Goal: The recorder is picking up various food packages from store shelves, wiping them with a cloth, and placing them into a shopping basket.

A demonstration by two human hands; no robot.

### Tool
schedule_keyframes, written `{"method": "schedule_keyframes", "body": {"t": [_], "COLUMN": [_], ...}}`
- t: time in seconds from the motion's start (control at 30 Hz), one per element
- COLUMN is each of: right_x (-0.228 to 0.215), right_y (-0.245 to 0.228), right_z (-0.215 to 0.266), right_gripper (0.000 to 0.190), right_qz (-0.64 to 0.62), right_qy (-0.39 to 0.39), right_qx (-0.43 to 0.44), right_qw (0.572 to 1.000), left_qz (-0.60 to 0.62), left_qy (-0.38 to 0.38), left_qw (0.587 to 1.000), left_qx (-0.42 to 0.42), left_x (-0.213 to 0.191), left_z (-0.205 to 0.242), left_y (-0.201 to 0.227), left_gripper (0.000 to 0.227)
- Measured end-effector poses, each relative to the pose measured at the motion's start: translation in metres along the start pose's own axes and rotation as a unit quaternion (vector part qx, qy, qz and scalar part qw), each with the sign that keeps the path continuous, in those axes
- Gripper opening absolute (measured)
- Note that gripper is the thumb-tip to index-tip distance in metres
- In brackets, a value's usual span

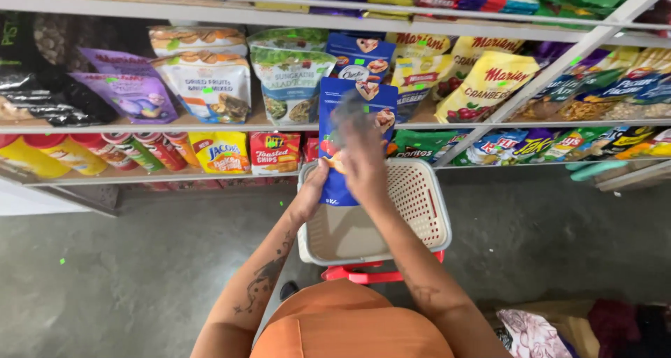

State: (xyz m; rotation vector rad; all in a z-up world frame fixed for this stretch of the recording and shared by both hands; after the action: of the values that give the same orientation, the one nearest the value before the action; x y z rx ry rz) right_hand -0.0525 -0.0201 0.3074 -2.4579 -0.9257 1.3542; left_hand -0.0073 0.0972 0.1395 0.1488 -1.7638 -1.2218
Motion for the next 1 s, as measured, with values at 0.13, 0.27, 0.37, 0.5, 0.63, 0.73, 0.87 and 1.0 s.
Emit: {"method": "schedule_keyframes", "body": {"t": [0.13, 0.27, 0.37, 0.5, 0.63, 0.73, 0.87, 1.0], "right_x": [0.003, -0.011, -0.010, -0.007, -0.025, -0.010, -0.008, -0.024], "right_y": [0.039, 0.027, 0.015, 0.075, 0.153, 0.176, 0.195, 0.207], "right_z": [-0.002, 0.021, 0.041, 0.032, 0.023, 0.052, 0.062, 0.065], "right_gripper": [0.050, 0.053, 0.054, 0.035, 0.053, 0.050, 0.033, 0.020], "right_qz": [0.038, -0.079, 0.010, 0.085, -0.408, -0.662, -0.554, -0.383], "right_qy": [-0.021, 0.004, -0.047, -0.016, 0.028, -0.045, -0.062, -0.012], "right_qx": [-0.028, 0.024, -0.080, -0.045, 0.151, 0.365, 0.275, 0.267], "right_qw": [0.999, 0.997, 0.996, 0.995, 0.900, 0.653, 0.783, 0.884], "left_qz": [0.002, 0.057, 0.038, 0.008, 0.093, 0.131, -0.004, -0.264], "left_qy": [-0.009, 0.017, 0.032, 0.029, 0.028, 0.044, 0.118, 0.224], "left_qw": [1.000, 0.997, 0.996, 0.997, 0.995, 0.990, 0.993, 0.936], "left_qx": [0.029, 0.044, 0.075, 0.069, 0.035, 0.033, 0.021, 0.068], "left_x": [0.025, 0.038, 0.027, 0.032, 0.054, 0.051, 0.011, 0.047], "left_z": [-0.012, -0.026, -0.041, -0.049, -0.052, -0.059, -0.069, -0.061], "left_y": [0.010, 0.012, -0.015, -0.031, -0.017, -0.009, -0.043, -0.017], "left_gripper": [0.066, 0.065, 0.064, 0.065, 0.068, 0.070, 0.069, 0.075]}}
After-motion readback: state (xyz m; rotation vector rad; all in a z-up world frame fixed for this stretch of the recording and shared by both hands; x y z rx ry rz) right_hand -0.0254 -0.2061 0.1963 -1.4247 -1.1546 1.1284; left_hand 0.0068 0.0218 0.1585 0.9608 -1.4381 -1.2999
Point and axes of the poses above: each hand's wrist, its own z-axis away from the middle knuckle, its own x-axis out of the palm, y = z × x, the point moved 4 cm from there along -z, towards the middle knuckle, and after that the axes turned 12 degrees about -y, right-handed, at the moved point
